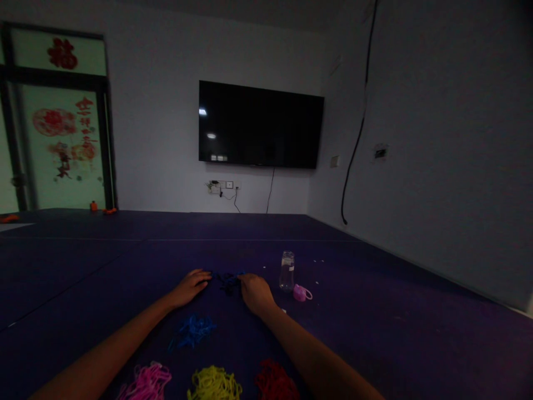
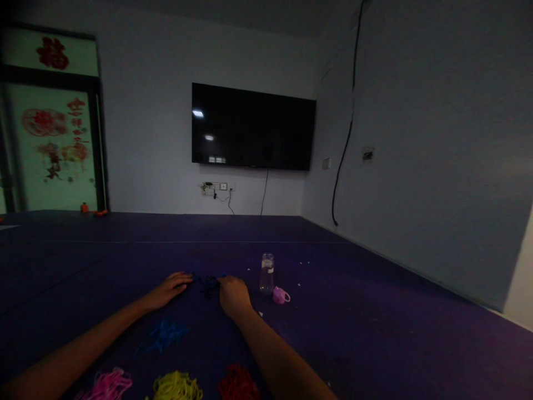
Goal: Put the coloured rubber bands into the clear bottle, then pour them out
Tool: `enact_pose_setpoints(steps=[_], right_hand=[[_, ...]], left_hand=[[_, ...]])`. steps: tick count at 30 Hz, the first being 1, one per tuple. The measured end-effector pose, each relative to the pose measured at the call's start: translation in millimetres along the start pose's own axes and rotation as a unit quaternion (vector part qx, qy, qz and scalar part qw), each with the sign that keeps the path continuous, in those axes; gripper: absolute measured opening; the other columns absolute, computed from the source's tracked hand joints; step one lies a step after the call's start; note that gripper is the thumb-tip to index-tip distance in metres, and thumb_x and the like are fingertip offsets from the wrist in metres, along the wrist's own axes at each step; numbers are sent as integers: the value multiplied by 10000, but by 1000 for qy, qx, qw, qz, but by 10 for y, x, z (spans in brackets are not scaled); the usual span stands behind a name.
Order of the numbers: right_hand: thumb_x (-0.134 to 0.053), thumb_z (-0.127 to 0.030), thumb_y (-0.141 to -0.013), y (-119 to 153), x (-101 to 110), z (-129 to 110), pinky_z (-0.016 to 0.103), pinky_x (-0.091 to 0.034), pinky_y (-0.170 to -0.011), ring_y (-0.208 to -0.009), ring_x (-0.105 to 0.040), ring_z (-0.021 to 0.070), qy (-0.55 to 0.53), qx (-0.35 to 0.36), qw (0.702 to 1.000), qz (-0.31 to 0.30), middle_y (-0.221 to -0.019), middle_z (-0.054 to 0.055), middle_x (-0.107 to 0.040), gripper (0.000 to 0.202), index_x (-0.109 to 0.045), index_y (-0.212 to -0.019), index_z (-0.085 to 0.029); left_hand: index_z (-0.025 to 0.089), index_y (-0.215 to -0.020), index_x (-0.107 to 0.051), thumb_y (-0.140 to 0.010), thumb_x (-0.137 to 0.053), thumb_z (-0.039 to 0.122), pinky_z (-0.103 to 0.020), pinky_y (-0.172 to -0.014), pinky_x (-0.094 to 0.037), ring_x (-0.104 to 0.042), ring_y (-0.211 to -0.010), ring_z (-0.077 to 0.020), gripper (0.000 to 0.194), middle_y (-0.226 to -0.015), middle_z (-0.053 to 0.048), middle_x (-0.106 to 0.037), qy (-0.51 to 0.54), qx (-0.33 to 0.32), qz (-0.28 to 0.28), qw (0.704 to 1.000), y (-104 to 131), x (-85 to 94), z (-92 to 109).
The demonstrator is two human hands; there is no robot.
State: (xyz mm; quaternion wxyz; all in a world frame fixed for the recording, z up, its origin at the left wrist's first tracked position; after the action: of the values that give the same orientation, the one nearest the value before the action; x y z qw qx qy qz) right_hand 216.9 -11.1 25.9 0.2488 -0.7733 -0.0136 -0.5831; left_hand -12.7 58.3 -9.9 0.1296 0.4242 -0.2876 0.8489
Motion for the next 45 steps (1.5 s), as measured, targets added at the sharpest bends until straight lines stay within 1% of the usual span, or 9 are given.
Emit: enact_pose_setpoints(steps=[7, 13, 21, 26, 30, 33, 37, 39, 45], right_hand=[[-358, -114, -861, -10, -2, -5, 280, -395, -929, -1089, -578, 199, 1, 7, 1000, 5, -1156, 103, -640, 372, -650, -1081, -181], [-372, -108, -854, -8, 2, -9, 280, -394, -927, -1080, -583, 197, 1, 1, 1000, -2, -1140, 97, -649, 376, -638, -1109, -185], [-357, -111, -862, 7, 31, -21, 279, -401, -919, -1075, -586, 198, 5, 13, 1000, -2, -1133, 99, -652, 374, -641, -1096, -180], [-367, -119, -864, -1, 14, -8, 280, -400, -918, -1074, -587, 195, 5, 9, 1000, -3, -1139, 92, -650, 366, -638, -1099, -193], [-377, -116, -859, -10, 3, 1, 271, -395, -925, -1082, -583, 192, 3, 11, 1000, 3, -1142, 91, -649, 357, -647, -1080, -191], [-379, -121, -860, -13, -2, 8, 272, -396, -923, -1072, -588, 196, 7, 11, 1000, 14, -1147, 98, -646, 358, -641, -1095, -185], [-370, -130, -868, -14, -12, 12, 275, -398, -923, -1075, -587, 197, 9, 13, 1000, 21, -1154, 100, -642, 369, -631, -1122, -184], [-369, -128, -868, -13, -15, 12, 276, -396, -927, -1081, -583, 196, 10, 15, 1000, 20, -1164, 101, -637, 377, -622, -1142, -182], [-362, -131, -873, -4, -4, 10, 277, -390, -934, -1092, -576, 199, 7, 11, 1000, 14, -1172, 100, -634, 395, -596, -1188, -174]], left_hand=[[247, -1082, -667, -867, -456, 377, -451, -1056, -297, -389, -1272, -268, 329, -1265, -56, -590, 10, 19, 5, 1000, 9, 8, 25], [238, -1116, -645, -869, -453, 308, -453, -1061, -298, -409, -1262, -260, 321, -1236, -70, -606, -36, -8, 1, 999, 24, -12, 74], [254, -1100, -664, -862, -447, 329, -437, -1048, -327, -462, -1215, -242, 331, -1208, -56, -627, -12, -12, 11, 1000, 10, -8, 78], [240, -1029, -697, -824, -481, 447, -411, -1023, -358, -525, -1146, -246, 363, -1193, -62, -632, 64, 29, 85, 994, 42, 112, 145], [198, -854, -729, -775, -512, 517, -360, -901, -448, -618, -968, -244, 394, -985, -69, -705, 119, 77, 124, 982, 86, 273, 247], [167, -696, -714, -673, -630, 518, -306, -702, -492, -645, -747, -221, 362, -746, -61, -714, 152, 91, 38, 983, 93, 387, 427], [175, -627, -695, -595, -743, 414, -237, -553, -450, -609, -579, -156, 246, -610, -14, -685, 191, 65, -210, 957, 153, 471, 792], [188, -632, -693, -589, -762, 386, -222, -503, -430, -597, -538, -142, 214, -598, -2, -684, 200, 58, -298, 932, 207, 487, 947], [202, -668, -675, -576, -773, 367, -193, -421, -378, -609, -499, -133, 213, -612, 4, -703, 205, 76, -377, 900, 284, 486, 1124]])
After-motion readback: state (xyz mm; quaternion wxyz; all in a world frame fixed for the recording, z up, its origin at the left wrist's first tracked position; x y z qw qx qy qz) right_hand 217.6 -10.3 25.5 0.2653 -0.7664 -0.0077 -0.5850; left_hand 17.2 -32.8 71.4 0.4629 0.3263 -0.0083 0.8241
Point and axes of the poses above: each hand's wrist, its own y-axis away from the middle knuckle, its own x-axis out of the back of the hand, z = x × y, the point moved 3 cm from there along -y, towards the middle knuckle
